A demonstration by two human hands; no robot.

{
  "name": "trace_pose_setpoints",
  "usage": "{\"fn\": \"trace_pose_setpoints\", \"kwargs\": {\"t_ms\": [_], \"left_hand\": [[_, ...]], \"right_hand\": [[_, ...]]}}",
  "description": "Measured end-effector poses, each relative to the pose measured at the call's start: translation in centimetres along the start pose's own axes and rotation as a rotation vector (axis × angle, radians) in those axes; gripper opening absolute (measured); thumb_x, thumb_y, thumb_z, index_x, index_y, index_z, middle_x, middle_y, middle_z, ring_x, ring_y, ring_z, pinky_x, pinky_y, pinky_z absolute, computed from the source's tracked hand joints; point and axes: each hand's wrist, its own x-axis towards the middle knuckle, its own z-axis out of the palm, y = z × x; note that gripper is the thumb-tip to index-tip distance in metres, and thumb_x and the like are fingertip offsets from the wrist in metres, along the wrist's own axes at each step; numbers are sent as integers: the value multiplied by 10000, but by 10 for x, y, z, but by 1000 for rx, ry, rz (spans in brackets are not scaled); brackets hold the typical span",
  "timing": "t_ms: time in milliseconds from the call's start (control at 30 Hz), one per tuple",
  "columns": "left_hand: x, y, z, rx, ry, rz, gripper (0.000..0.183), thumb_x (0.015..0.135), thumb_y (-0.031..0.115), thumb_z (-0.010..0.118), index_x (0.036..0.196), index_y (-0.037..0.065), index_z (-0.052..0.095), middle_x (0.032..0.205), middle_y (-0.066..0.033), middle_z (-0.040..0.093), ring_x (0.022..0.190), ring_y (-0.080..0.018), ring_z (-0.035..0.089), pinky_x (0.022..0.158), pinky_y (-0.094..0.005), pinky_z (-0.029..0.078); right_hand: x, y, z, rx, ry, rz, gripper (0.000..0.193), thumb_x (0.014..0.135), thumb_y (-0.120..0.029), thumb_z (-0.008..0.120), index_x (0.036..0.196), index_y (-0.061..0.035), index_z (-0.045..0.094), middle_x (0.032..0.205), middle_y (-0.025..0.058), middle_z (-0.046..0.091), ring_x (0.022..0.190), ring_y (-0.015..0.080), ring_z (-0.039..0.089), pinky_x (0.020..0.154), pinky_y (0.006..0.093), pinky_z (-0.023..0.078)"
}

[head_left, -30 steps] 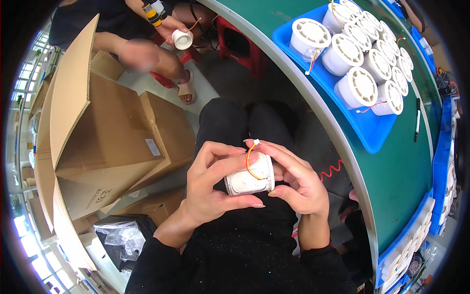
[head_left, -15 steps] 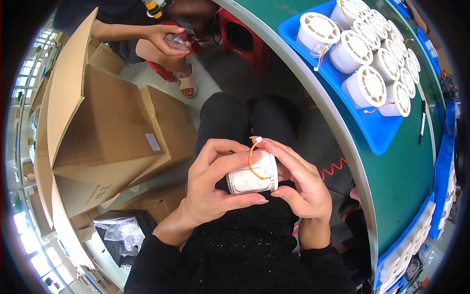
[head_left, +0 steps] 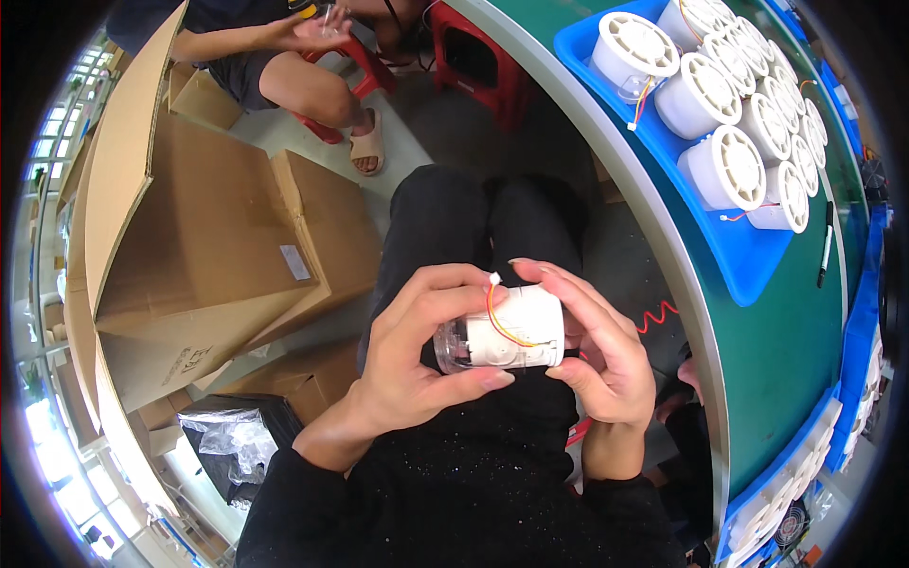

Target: The person assembles small white cylindrical electronic components by inserting clear plastic parts into them. They pick up the components from a blue tray, insert the parts by hand, and place the finished units back onto the tray. The process is repeated continuously in a factory setting.

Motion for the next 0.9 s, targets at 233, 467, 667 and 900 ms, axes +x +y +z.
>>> {"fn": "trace_pose_setpoints", "kwargs": {"t_ms": [233, 467, 667, 900], "left_hand": [[2, 4, 4, 61, -13, 44, 644, 687, 216, 877, 1236, 59, 580, 1189, -178, 581, 1054, -283, 627, 867, -357, 531], [3, 8, 5, 79, -17, 50, 645, 679, 219, 880, 1232, 65, 585, 1199, -178, 575, 1036, -282, 636, 856, -354, 542], [2, 7, 6, 66, -12, 50, 632, 678, 222, 881, 1221, 72, 594, 1191, -180, 575, 1031, -283, 636, 840, -356, 552], [0, 10, 5, 76, -7, 40, 619, 668, 227, 887, 1201, 78, 610, 1191, -177, 573, 1022, -284, 640, 835, -357, 555]], "right_hand": [[3, -1, 4, -19, -20, 2, 686, 794, 45, 675, 1429, 31, 417, 1464, 239, 401, 1109, 276, 613, 811, 311, 578], [2, 1, 5, -3, -13, -16, 685, 783, 16, 707, 1414, 26, 442, 1456, 243, 411, 1166, 302, 589, 811, 323, 588], [1, 2, 5, -14, 1, -13, 663, 769, 8, 729, 1384, 30, 480, 1434, 248, 434, 1222, 336, 552, 826, 338, 592], [0, 3, 6, 21, 4, -35, 643, 765, -4, 743, 1362, 30, 506, 1425, 252, 442, 1208, 330, 563, 826, 346, 594]]}}
